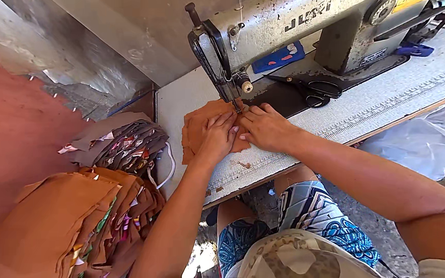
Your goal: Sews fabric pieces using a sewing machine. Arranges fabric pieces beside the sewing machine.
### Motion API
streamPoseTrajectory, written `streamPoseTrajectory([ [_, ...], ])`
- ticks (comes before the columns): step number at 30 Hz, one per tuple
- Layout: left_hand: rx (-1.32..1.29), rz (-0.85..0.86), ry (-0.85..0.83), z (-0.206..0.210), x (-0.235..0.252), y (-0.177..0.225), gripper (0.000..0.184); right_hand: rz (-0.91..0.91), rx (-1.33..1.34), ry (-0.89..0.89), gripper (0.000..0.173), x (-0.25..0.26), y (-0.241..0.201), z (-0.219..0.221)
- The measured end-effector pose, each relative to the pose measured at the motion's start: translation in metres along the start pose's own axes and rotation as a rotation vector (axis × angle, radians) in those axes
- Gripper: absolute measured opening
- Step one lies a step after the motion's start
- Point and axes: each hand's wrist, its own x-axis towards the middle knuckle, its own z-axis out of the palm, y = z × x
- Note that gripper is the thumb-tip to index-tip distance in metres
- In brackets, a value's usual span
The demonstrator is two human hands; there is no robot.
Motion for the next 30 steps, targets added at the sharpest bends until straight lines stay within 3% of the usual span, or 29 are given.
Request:
streamPoseTrajectory([
  [5,0.066,-0.145,-0.032,0.001,0.014,0.011,0.046,0.121,-0.023,-0.105,0.051,0.006,0.007,-0.007],
  [7,0.036,-0.163,-0.048,-0.007,0.015,0.007,0.048,0.142,-0.017,-0.042,0.048,0.004,0.007,-0.006],
  [11,-0.032,0.020,-0.024,-0.019,0.001,-0.019,0.040,-0.041,0.070,0.147,0.038,-0.007,-0.004,0.003],
  [14,-0.021,0.065,-0.062,-0.010,-0.009,-0.027,0.045,-0.047,0.045,0.054,0.041,-0.009,-0.012,0.001],
  [26,0.180,-0.147,-0.176,-0.027,-0.002,0.016,0.051,0.073,0.009,-0.075,0.044,-0.001,0.007,-0.007],
  [28,0.197,-0.168,-0.200,-0.028,0.001,0.017,0.054,0.095,-0.016,-0.038,0.046,-0.002,0.008,-0.006],
  [30,0.225,-0.175,-0.216,-0.031,0.003,0.018,0.053,0.011,-0.029,0.106,0.040,-0.006,0.005,-0.001],
])
